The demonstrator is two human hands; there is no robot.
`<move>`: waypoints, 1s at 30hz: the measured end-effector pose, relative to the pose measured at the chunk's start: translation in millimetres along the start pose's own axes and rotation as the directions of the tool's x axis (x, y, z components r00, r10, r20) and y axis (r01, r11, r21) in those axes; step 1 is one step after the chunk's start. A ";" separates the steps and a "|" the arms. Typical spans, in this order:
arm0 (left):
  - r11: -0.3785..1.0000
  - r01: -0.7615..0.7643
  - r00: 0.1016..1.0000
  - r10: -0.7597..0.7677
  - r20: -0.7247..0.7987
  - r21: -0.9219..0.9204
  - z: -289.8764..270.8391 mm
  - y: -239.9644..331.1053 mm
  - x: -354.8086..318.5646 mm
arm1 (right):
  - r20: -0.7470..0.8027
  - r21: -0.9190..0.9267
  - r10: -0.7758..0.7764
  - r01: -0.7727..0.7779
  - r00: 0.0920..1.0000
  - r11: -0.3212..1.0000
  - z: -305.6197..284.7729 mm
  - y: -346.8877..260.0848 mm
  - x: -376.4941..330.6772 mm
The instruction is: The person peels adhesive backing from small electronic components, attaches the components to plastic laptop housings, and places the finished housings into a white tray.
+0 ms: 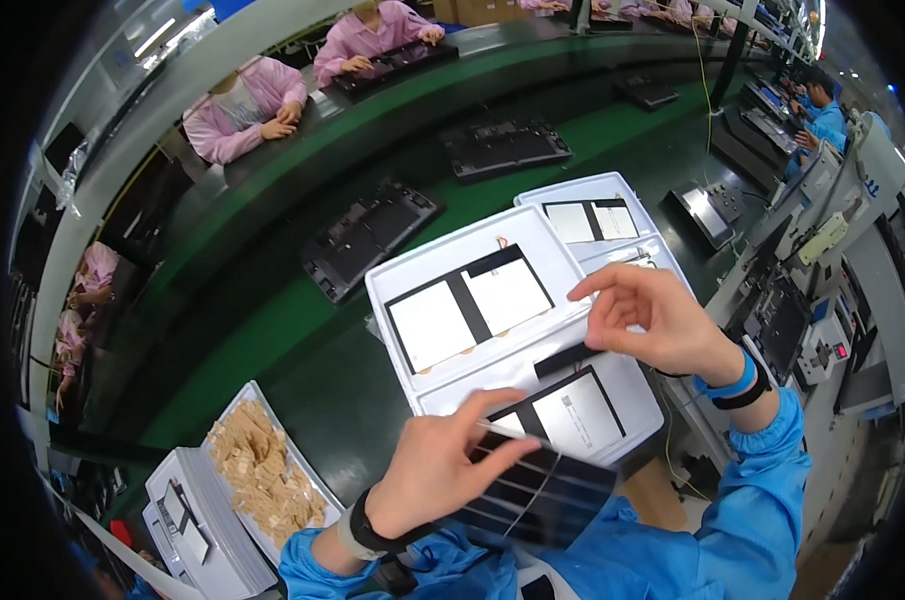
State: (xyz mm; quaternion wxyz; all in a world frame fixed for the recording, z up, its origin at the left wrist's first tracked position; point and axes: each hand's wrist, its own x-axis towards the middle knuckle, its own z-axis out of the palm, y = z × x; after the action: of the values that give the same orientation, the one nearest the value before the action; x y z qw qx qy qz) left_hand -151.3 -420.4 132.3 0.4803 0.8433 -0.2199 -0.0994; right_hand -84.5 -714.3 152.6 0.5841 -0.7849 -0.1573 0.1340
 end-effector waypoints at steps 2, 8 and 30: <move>0.991 -0.058 0.998 0.054 0.042 0.122 13.3 -9.4 2.0 | 0.056 -0.067 0.093 -0.089 0.994 0.994 -3.8 12.6 -2.8; 0.838 -0.290 0.953 0.299 0.054 0.462 40.8 -34.4 0.5 | 0.056 -0.155 0.157 -0.147 0.986 0.977 10.7 24.7 -15.5; 0.793 -0.329 0.939 0.331 0.090 0.512 45.0 -32.1 0.7 | 0.019 -0.232 0.122 -0.114 0.992 0.966 16.7 30.6 -15.4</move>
State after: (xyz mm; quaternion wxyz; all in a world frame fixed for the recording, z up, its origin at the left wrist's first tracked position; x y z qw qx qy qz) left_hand -158.9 -441.0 81.6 0.2448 0.8902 -0.3809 0.0510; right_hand -102.5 -714.2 119.0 0.4771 -0.8531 -0.1346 0.1626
